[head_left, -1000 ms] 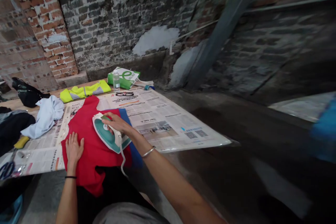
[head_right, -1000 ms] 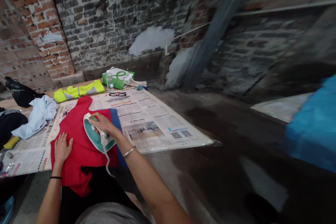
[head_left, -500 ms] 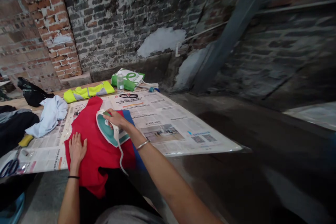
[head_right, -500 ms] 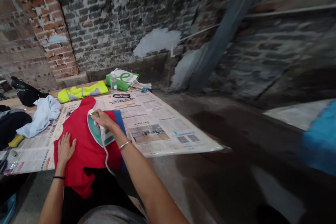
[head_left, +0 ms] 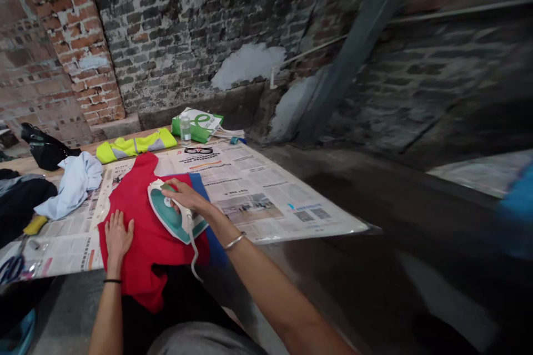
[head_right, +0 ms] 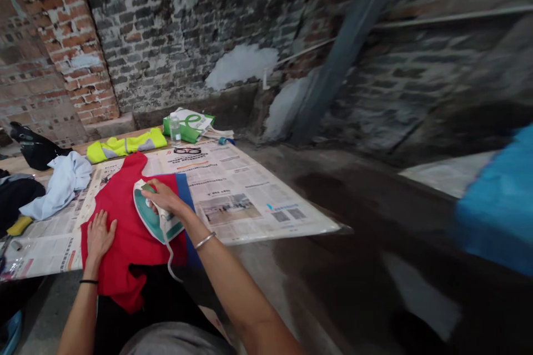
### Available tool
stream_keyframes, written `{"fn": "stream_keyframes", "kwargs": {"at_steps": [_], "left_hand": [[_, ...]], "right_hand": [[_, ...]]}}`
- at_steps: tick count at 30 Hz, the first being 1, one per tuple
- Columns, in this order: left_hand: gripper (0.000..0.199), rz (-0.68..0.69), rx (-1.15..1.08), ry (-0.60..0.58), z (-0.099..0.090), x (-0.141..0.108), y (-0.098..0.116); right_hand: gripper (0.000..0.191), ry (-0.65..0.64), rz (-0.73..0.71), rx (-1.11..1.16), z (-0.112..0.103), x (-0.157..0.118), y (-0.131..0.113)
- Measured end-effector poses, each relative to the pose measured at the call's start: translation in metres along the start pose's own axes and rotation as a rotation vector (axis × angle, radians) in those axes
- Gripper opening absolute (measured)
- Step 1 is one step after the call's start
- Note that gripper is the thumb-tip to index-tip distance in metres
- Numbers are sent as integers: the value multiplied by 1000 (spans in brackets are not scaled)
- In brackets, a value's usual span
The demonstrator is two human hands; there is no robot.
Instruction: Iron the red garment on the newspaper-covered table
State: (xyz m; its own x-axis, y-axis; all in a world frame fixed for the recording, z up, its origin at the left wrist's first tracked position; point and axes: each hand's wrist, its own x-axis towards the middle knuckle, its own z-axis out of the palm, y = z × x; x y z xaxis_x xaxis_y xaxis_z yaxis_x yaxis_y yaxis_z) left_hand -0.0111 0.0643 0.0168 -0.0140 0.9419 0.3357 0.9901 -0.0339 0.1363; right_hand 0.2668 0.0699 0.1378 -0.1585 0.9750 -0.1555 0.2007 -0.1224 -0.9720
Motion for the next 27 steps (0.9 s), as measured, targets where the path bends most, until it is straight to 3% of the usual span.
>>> {"fn": "stream_keyframes", "kwargs": {"at_steps": [4, 8, 12, 23, 27], "left_hand": [[58, 6, 2, 13, 0, 1, -1], [60, 9, 6, 15, 1, 0, 0], [60, 4, 7, 14, 0, -3, 2], [60, -2, -3, 5, -3, -3, 4], [59, 2, -7, 31, -1, -2, 3]], "right_hand": [[41, 27, 32, 43, 1, 19, -4], [41, 134, 53, 51, 5, 40, -9], [39, 161, 26, 11, 7, 46, -7], [40, -1, -17, -24, 2, -3, 0], [41, -17, -10, 3, 1, -6, -1]]}}
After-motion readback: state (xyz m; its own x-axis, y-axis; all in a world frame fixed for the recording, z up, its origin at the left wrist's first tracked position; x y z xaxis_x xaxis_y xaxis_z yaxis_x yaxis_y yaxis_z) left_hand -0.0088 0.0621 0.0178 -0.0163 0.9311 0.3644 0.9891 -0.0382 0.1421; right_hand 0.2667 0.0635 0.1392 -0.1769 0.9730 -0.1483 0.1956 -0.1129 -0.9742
